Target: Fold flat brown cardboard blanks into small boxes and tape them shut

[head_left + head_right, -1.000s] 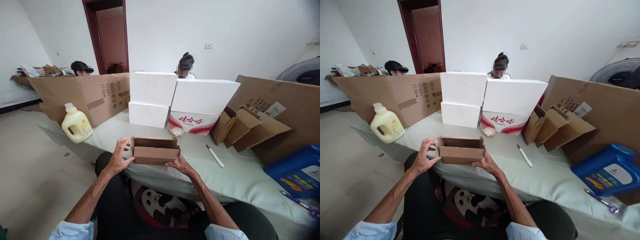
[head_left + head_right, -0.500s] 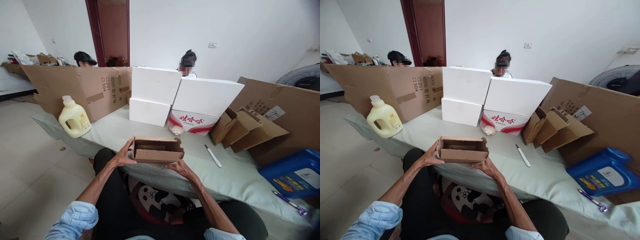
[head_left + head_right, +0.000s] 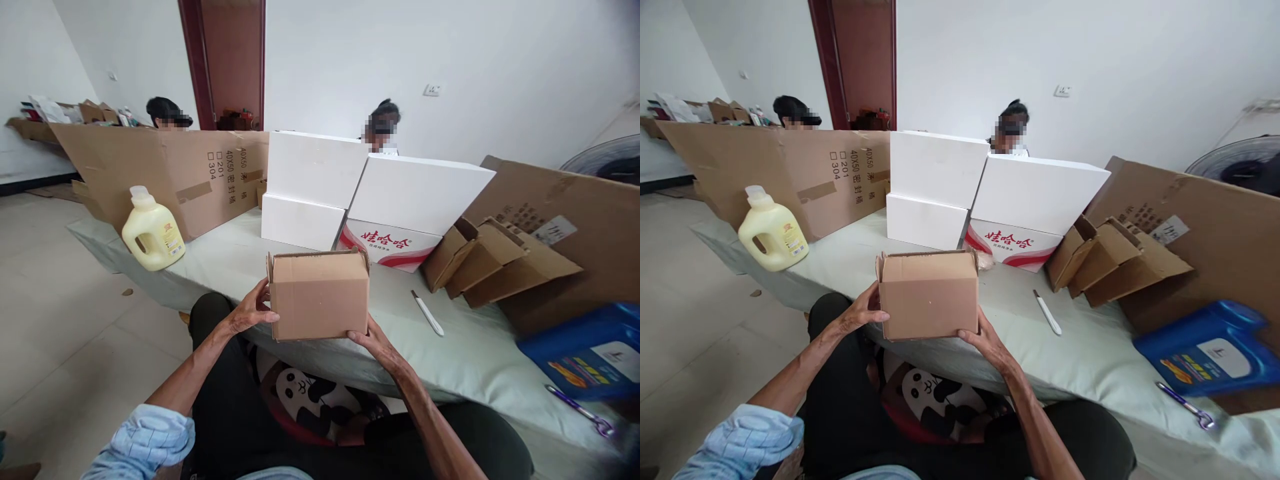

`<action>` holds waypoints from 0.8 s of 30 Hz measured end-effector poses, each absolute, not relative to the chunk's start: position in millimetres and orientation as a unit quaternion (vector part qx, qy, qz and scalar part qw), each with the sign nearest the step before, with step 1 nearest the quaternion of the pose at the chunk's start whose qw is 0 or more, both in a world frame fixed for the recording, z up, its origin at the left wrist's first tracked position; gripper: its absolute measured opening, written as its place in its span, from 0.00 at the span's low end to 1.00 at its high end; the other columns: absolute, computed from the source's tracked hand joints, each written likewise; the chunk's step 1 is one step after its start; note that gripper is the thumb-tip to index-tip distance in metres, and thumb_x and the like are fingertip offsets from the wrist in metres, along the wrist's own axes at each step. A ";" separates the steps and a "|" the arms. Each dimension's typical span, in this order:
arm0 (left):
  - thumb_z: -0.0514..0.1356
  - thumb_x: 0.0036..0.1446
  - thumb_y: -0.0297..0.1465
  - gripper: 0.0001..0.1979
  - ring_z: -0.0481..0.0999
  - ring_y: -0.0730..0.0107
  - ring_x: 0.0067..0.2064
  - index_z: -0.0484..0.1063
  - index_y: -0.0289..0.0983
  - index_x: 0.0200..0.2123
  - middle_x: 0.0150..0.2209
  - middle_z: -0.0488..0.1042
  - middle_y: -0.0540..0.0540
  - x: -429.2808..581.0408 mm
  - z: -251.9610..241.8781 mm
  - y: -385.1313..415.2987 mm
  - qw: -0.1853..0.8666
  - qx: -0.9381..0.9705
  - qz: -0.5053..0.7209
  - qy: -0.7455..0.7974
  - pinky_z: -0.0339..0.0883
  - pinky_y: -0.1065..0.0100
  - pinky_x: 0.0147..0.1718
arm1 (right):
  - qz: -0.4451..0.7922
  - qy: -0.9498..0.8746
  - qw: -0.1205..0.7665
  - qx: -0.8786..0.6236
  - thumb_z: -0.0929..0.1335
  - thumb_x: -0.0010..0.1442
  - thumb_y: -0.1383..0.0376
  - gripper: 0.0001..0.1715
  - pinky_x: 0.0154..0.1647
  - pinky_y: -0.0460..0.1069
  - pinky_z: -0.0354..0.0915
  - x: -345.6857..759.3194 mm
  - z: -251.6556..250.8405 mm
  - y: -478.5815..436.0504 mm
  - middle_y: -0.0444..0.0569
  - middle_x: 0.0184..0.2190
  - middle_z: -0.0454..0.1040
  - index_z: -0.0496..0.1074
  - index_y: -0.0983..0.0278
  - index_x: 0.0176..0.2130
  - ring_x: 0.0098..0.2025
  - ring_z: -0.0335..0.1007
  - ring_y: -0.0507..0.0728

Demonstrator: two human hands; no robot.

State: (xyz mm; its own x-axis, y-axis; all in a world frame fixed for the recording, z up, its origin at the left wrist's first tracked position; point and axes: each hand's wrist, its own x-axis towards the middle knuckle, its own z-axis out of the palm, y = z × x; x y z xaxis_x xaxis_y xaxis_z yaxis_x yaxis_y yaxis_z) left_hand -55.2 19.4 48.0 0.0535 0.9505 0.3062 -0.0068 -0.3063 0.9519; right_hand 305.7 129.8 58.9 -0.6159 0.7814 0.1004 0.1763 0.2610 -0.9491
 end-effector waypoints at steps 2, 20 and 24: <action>0.73 0.57 0.55 0.55 0.80 0.45 0.61 0.52 0.45 0.79 0.68 0.71 0.31 -52.5 47.6 18.9 0.421 0.582 0.551 0.425 0.82 0.49 0.52 | 0.535 -0.711 0.298 -0.345 0.77 0.58 0.36 0.51 0.79 0.70 0.53 310.5 59.3 121.6 0.55 0.71 0.71 0.71 0.57 0.70 0.77 0.56 0.76; 0.65 0.60 0.19 0.58 0.56 0.33 0.79 0.32 0.47 0.82 0.80 0.49 0.25 -33.6 24.8 9.3 -0.081 0.849 0.270 0.446 0.72 0.37 0.63 | 0.710 -0.485 0.278 -0.427 0.75 0.64 0.41 0.28 0.61 0.67 0.80 334.6 37.4 98.6 0.54 0.55 0.83 0.79 0.54 0.53 0.58 0.81 0.70; 0.67 0.62 0.24 0.54 0.64 0.33 0.75 0.38 0.44 0.81 0.76 0.60 0.26 -30.4 42.5 11.5 -0.098 0.859 0.279 0.417 0.70 0.37 0.65 | 0.717 -0.490 0.259 -0.423 0.74 0.63 0.36 0.34 0.62 0.67 0.78 341.2 43.8 96.0 0.56 0.58 0.82 0.78 0.55 0.56 0.58 0.81 0.70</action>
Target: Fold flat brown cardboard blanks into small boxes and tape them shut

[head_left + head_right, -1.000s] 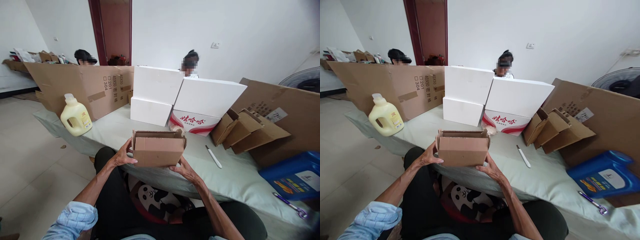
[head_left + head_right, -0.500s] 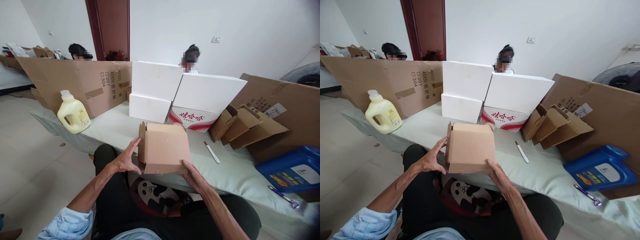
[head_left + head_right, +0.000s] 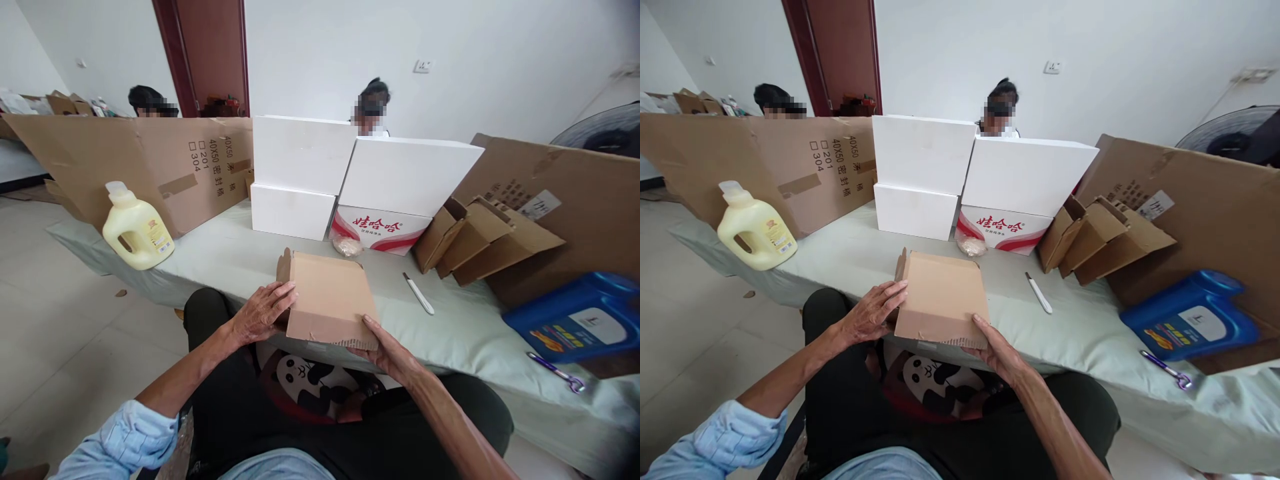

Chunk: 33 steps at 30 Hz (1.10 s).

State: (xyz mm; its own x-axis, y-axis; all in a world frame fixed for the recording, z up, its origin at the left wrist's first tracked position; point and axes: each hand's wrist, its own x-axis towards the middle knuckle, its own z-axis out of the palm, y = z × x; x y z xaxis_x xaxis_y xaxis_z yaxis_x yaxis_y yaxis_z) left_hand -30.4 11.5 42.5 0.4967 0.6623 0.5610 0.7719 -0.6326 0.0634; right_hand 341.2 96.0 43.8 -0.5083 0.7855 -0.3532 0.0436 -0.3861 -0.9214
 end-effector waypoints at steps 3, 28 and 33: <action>0.69 0.60 0.25 0.54 0.70 0.36 0.71 0.42 0.43 0.80 0.71 0.67 0.28 -28.6 60.7 12.3 0.075 -0.850 -0.313 -0.417 0.68 0.40 0.67 | 0.725 -0.520 0.207 -0.401 0.71 0.61 0.29 0.42 0.65 0.66 0.75 348.2 58.4 94.1 0.61 0.54 0.83 0.80 0.60 0.52 0.57 0.82 0.71; 0.76 0.46 0.29 0.50 0.70 0.37 0.65 0.62 0.41 0.71 0.66 0.69 0.34 -33.7 143.1 31.2 -0.005 -0.831 -0.292 -0.472 0.70 0.41 0.63 | 0.394 -0.704 0.345 -0.479 0.74 0.57 0.28 0.46 0.56 0.68 0.75 353.4 120.3 104.7 0.59 0.48 0.82 0.78 0.59 0.57 0.53 0.78 0.73; 0.76 0.45 0.28 0.49 0.70 0.39 0.66 0.64 0.41 0.70 0.65 0.70 0.35 -36.3 147.3 41.3 -0.046 -0.827 -0.305 -0.470 0.70 0.43 0.64 | 0.079 -0.818 0.442 -0.360 0.72 0.69 0.42 0.31 0.70 0.72 0.64 325.1 138.1 103.5 0.59 0.60 0.75 0.76 0.53 0.62 0.64 0.69 0.74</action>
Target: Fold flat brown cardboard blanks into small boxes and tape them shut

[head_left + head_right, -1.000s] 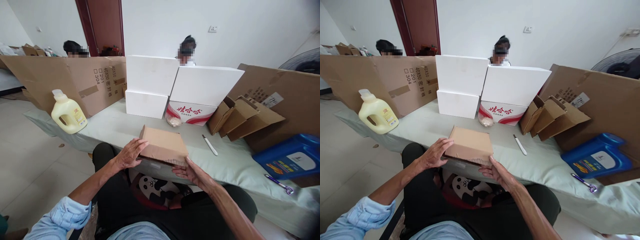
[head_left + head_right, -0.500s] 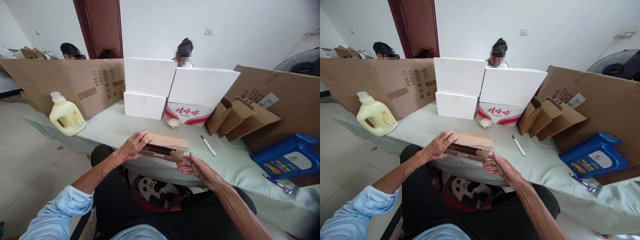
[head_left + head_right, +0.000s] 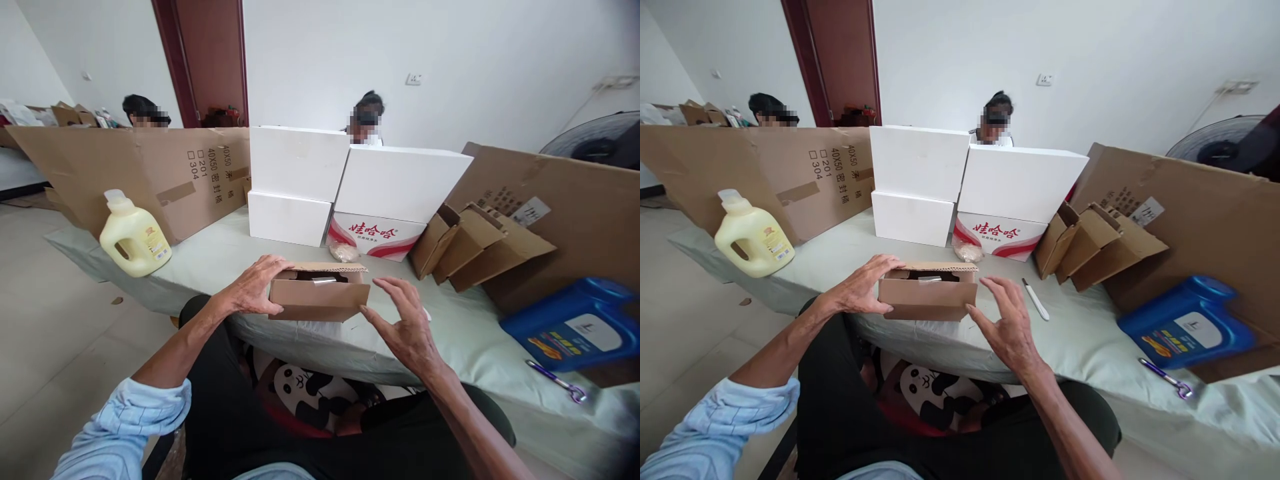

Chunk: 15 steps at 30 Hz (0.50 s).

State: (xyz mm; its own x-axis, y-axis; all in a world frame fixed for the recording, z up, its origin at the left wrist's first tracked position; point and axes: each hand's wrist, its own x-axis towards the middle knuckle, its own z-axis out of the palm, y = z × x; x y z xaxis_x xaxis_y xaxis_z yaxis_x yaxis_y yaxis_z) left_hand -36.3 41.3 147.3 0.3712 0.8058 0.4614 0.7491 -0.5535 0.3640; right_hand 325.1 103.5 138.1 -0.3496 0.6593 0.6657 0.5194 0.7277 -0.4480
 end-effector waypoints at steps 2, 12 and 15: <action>0.75 0.46 0.28 0.48 0.72 0.43 0.65 0.64 0.42 0.70 0.64 0.71 0.37 -34.7 153.5 41.9 0.079 0.825 0.305 0.468 0.72 0.46 0.62 | 0.049 -0.860 0.414 -0.296 0.71 0.72 0.48 0.27 0.69 0.72 0.65 313.9 149.5 106.0 0.58 0.62 0.74 0.73 0.53 0.66 0.65 0.69 0.73; 0.76 0.53 0.36 0.47 0.69 0.43 0.71 0.63 0.45 0.73 0.71 0.67 0.37 -39.4 156.8 35.4 0.196 0.803 0.297 0.479 0.67 0.45 0.69 | 0.099 -0.915 0.319 -0.227 0.73 0.71 0.53 0.26 0.64 0.67 0.74 287.0 163.8 136.5 0.57 0.61 0.76 0.75 0.55 0.64 0.63 0.73 0.71; 0.72 0.62 0.43 0.42 0.66 0.44 0.74 0.61 0.44 0.75 0.74 0.64 0.37 -39.0 150.7 33.5 0.211 0.791 0.327 0.472 0.63 0.45 0.73 | 0.103 -0.916 0.307 -0.236 0.74 0.70 0.53 0.25 0.64 0.67 0.73 283.9 168.1 138.1 0.57 0.62 0.75 0.76 0.56 0.63 0.64 0.73 0.71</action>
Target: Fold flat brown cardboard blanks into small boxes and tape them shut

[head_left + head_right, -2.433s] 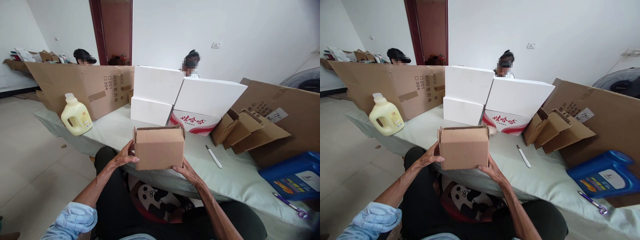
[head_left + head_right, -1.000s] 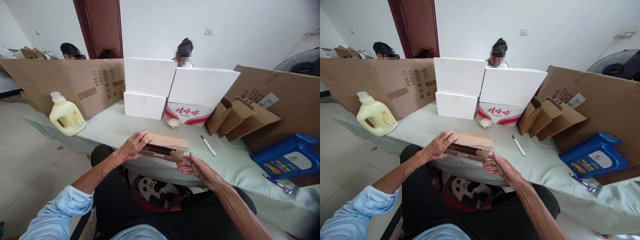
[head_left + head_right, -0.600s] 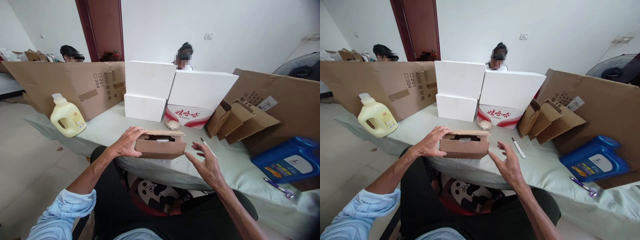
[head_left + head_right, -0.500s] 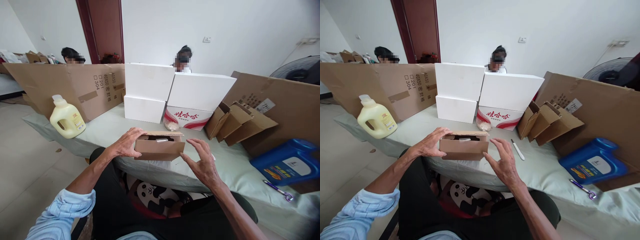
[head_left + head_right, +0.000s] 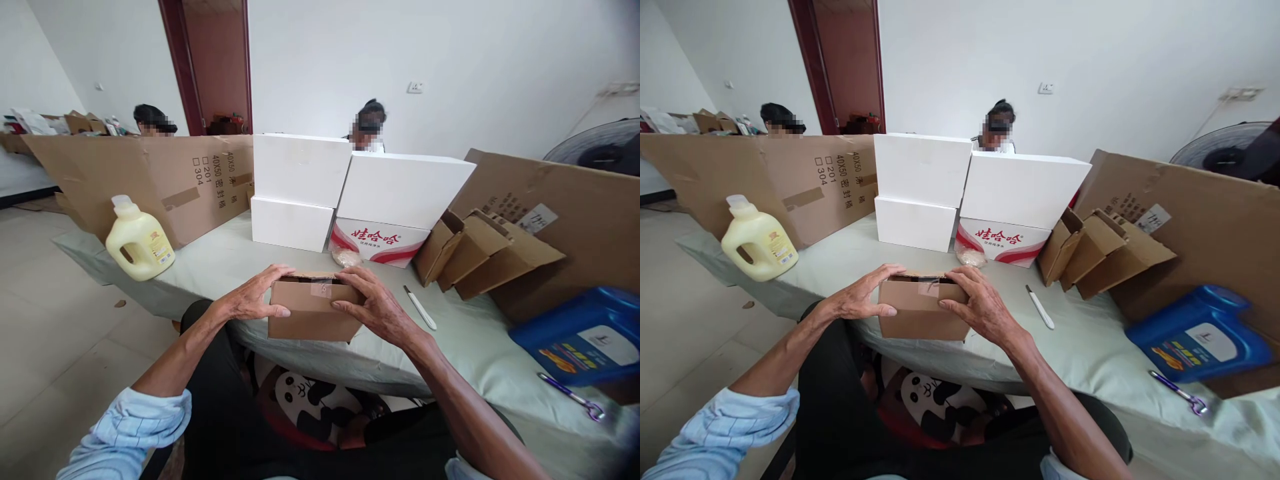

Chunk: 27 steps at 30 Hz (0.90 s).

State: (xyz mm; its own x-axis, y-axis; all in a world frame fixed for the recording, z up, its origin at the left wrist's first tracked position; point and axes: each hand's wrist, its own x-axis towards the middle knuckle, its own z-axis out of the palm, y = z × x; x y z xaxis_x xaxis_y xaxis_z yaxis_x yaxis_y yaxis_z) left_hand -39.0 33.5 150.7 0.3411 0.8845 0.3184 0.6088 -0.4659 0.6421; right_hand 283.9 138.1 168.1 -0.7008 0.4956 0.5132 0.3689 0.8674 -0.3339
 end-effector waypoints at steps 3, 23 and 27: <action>0.62 0.72 0.43 0.30 0.66 0.47 0.75 0.65 0.43 0.72 0.74 0.66 0.38 -34.7 145.0 33.0 0.218 0.772 0.364 0.473 0.62 0.47 0.74 | 0.109 -0.920 0.286 -0.243 0.75 0.69 0.55 0.25 0.62 0.66 0.73 281.0 175.2 138.7 0.56 0.61 0.76 0.77 0.57 0.62 0.63 0.74 0.71; 0.76 0.56 0.52 0.54 0.58 0.38 0.79 0.57 0.44 0.79 0.80 0.54 0.32 -26.7 128.9 25.5 0.150 0.802 0.302 0.493 0.59 0.39 0.75 | 0.221 -0.917 0.245 -0.223 0.75 0.67 0.48 0.26 0.60 0.61 0.73 266.6 191.5 128.3 0.54 0.56 0.78 0.79 0.58 0.58 0.56 0.77 0.67; 0.78 0.55 0.47 0.54 0.59 0.38 0.78 0.58 0.43 0.78 0.79 0.55 0.32 -23.4 129.5 26.0 0.128 0.806 0.286 0.503 0.61 0.42 0.75 | 0.214 -0.918 0.244 -0.228 0.74 0.69 0.50 0.22 0.56 0.61 0.73 261.7 185.6 133.1 0.55 0.53 0.78 0.79 0.58 0.56 0.54 0.77 0.66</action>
State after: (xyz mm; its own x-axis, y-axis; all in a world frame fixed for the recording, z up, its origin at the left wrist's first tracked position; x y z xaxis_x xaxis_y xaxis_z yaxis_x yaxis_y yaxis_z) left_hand -23.4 26.0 129.5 0.3313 0.8832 0.3319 0.7367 -0.4619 0.4939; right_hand 261.7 133.1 185.6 -0.7772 0.5225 0.3505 0.3140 0.8049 -0.5036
